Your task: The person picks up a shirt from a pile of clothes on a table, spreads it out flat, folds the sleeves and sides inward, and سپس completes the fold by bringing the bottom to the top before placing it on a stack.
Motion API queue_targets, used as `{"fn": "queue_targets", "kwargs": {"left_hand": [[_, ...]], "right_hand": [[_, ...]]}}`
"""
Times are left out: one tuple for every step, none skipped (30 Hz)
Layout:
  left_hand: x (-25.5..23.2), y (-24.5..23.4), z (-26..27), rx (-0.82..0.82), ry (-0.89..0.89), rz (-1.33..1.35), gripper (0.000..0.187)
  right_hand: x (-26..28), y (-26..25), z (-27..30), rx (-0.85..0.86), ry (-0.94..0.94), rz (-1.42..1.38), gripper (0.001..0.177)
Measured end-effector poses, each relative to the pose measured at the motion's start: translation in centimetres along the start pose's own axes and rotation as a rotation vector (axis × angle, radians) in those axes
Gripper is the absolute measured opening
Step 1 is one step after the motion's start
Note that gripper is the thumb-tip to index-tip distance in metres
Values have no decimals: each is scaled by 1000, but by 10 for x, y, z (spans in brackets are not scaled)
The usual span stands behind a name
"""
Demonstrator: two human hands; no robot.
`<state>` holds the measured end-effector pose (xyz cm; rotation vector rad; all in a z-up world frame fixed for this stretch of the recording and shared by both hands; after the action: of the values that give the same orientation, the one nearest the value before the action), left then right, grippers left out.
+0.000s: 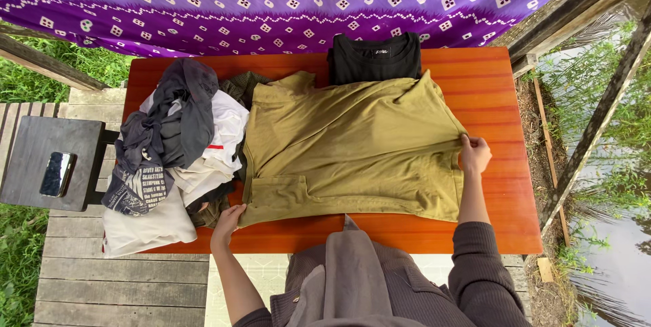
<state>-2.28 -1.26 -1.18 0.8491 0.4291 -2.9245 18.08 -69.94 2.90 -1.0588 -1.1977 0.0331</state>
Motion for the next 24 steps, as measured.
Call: {"fn": "queue_targets", "kwargs": {"left_hand": [[0,-1,1,-6,-4,0,37],[0,-1,1,-10,-7,-1,37],[-1,-1,0,-13,-10,-2,37],[-3,1,-1,-13,44,-15,39],[-7,3,-3,-14,99,-28,41],[-10,5,-6,-14,152,-42,43],[-16,8,-10,-45,269,-120,44],[-24,11,-15,-77,385,-197,46],[-33,12,-19,-109,501,-274,48],[-43,14,-26,-155,466,-365,49],[-56,19,-36,-202,429,-455,50],[-71,24,-45,-160,426,-414,52],[-88,30,-54,-118,423,-374,54],[-107,36,-63,-120,495,-403,52],[-129,43,-74,-121,567,-431,51],[-150,52,-84,-85,658,-321,50],[-170,61,-92,-49,746,-209,50],[-193,66,-101,-82,756,-222,52],[-215,70,-110,-116,767,-235,55],[-235,72,-119,-153,793,-241,58],[-248,76,-127,-190,819,-248,62],[-258,77,-134,-233,813,-222,65],[-265,78,-141,-276,808,-196,69],[-270,80,-146,-319,802,-169,72]], "right_hand": [[-3,-3,1,22,25,28,35],[-5,-8,1,41,51,56,35],[-7,-10,0,61,77,85,34],[-5,-8,-2,87,81,102,33],[-3,-5,-5,113,86,120,33],[-1,-2,-6,139,92,138,32],[1,1,-9,109,30,137,33],[5,5,-12,81,-34,134,34],[9,9,-16,53,-97,131,34],[14,16,-20,65,-131,103,34],[20,24,-25,77,-164,76,33],[27,31,-32,87,-197,50,33],[33,39,-38,128,-191,-9,36],[39,48,-43,170,-183,-67,39],[45,57,-48,218,-150,-117,42],[51,66,-53,265,-117,-167,45],[56,73,-58,311,-83,-218,49],[61,79,-63,342,-75,-239,54],[67,87,-65,373,-67,-261,59],[71,94,-67,404,-60,-283,64],[76,101,-70,431,-46,-301,67],[80,106,-73,456,-32,-320,71],[84,111,-75,481,-17,-339,75],[88,114,-76,505,5,-376,77]]}}
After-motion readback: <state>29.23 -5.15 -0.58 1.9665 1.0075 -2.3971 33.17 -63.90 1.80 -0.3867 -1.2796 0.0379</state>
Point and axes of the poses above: each hand's wrist, its own z-axis away from the middle knuckle, its own y-axis out of the palm, x = y × z, the point moved 1 cm from there along -z, towards the middle knuckle, and after that the axes turned 1 degree about -x, right-handed, at the moved point
